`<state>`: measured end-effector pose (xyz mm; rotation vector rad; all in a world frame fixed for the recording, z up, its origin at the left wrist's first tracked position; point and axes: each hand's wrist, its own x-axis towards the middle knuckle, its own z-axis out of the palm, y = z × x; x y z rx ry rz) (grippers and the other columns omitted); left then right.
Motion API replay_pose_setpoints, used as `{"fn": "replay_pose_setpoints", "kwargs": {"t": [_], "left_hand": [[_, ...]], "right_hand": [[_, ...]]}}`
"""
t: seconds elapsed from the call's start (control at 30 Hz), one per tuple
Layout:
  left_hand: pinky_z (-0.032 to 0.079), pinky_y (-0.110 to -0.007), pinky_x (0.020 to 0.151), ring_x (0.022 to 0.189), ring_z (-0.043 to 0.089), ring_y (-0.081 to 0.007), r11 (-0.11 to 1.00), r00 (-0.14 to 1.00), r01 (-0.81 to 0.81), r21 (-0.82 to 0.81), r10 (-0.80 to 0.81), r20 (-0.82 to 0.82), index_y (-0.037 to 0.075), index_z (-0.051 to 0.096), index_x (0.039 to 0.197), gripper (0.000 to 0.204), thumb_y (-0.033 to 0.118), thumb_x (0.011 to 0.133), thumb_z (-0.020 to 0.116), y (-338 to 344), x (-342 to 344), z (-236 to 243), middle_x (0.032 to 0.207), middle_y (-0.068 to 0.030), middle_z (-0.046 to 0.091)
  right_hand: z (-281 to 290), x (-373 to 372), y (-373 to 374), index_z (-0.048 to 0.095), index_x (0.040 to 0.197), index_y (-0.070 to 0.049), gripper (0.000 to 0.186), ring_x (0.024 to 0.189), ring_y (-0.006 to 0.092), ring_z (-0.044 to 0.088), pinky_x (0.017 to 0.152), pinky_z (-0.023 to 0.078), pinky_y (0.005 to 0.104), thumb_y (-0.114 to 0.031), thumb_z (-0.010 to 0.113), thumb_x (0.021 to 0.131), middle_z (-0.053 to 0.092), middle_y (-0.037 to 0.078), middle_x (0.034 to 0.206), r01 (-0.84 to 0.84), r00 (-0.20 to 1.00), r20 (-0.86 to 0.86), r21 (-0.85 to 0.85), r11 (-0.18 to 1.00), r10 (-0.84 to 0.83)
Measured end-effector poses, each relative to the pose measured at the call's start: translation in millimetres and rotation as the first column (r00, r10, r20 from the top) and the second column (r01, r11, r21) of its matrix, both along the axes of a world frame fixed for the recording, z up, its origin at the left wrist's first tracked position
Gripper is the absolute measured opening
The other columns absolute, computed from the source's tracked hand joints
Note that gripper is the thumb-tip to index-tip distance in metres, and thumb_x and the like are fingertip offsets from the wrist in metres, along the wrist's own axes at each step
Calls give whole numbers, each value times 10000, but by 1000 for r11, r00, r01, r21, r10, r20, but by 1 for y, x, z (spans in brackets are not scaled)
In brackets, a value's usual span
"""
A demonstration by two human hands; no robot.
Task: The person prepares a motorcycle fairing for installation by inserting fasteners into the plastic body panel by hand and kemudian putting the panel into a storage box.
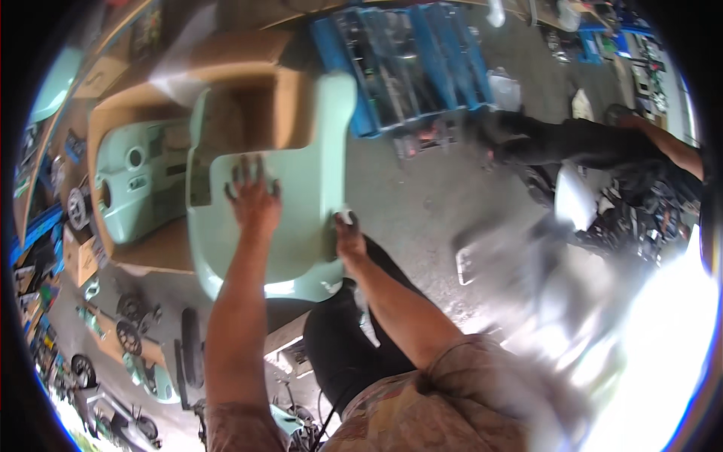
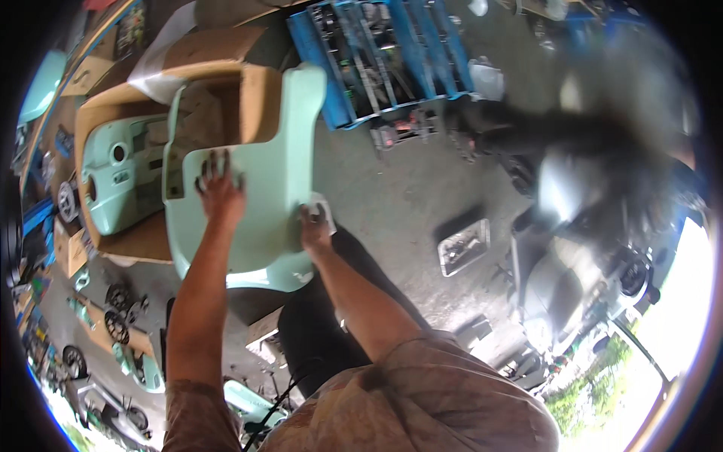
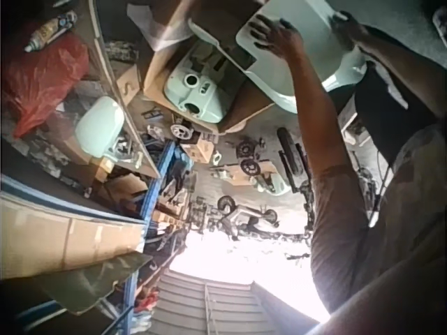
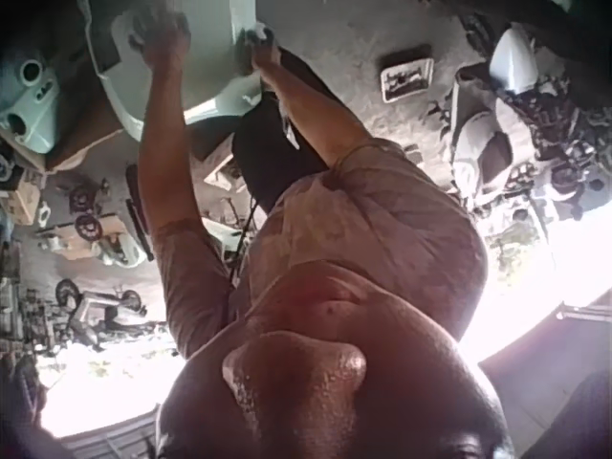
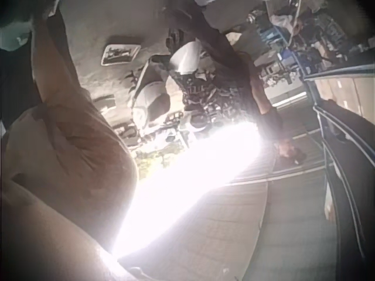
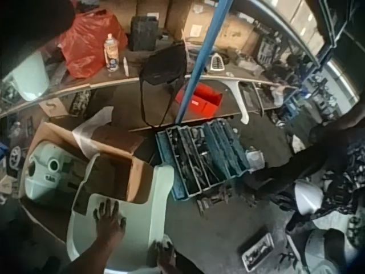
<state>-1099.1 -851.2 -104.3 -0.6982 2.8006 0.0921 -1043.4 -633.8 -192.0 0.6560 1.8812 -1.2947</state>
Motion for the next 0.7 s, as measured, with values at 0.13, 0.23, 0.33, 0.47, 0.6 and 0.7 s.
{"fn": "replay_pose_setpoints", "kwargs": {"t": [0.13, 0.23, 0.33, 0.47, 0.6, 0.7], "left_hand": [[232, -562, 1073, 1341, 313, -335, 987, 992, -119, 108, 123, -32, 114, 406, 1389, 557, 339, 895, 529, -2, 18, 9, 1487, -145, 298], [223, -556, 1074, 1329, 328, -335, 965, 968, -168, 202, 200, -151, 93, 444, 1339, 510, 312, 888, 540, 2, 46, 27, 1445, -159, 348], [214, -545, 1077, 1314, 341, -346, 933, 928, -226, 280, 294, -229, 83, 467, 1304, 480, 282, 876, 552, 18, 83, 42, 1412, -171, 380], [218, -535, 1080, 1298, 342, -371, 879, 922, -314, 358, 372, -105, 65, 468, 1295, 473, 269, 877, 554, 39, 155, 72, 1400, -193, 380], [241, -512, 1061, 1277, 380, -345, 799, 856, -513, 313, 503, 119, 78, 460, 1302, 464, 267, 888, 552, 63, 248, 89, 1368, -172, 430], [310, -515, 1021, 1179, 473, -382, 672, 742, -670, 313, 615, 267, 58, 469, 1281, 441, 250, 890, 537, 82, 308, 112, 1282, -217, 503]], "right_hand": [[38, -29, -31, 377, 1383, -116, 586, 964, 295, 524, 899, 446, 401, -274, 617, 873, 506, 167, 1084, -75, 859, -427, 441, 894, 283], [90, -74, -71, 350, 1397, -107, 603, 997, 320, 505, 907, 434, 427, -202, 610, 861, 480, 193, 1086, -381, 690, -554, 270, 885, 466], [104, -107, -108, 310, 1415, -93, 609, 1047, 405, 505, 928, 434, 469, -236, 568, 882, 471, 251, 1125, -675, 488, -413, 380, 632, 769], [109, -125, -128, 236, 1463, -145, 678, 1062, 377, 522, 880, 470, 475, -340, 550, 894, 457, 239, 1193, -819, 123, -235, 525, 233, 964], [115, -126, -135, 173, 1490, -193, 699, 1111, 324, 494, 898, 445, 455, -294, 516, 888, 429, 187, 1252, -849, 79, -60, 518, 99, 995], [120, -123, -142, 153, 1495, -202, 702, 1142, 326, 492, 924, 442, 459, -317, 511, 901, 422, 187, 1281, -861, 91, -37, 499, 98, 995]]}}
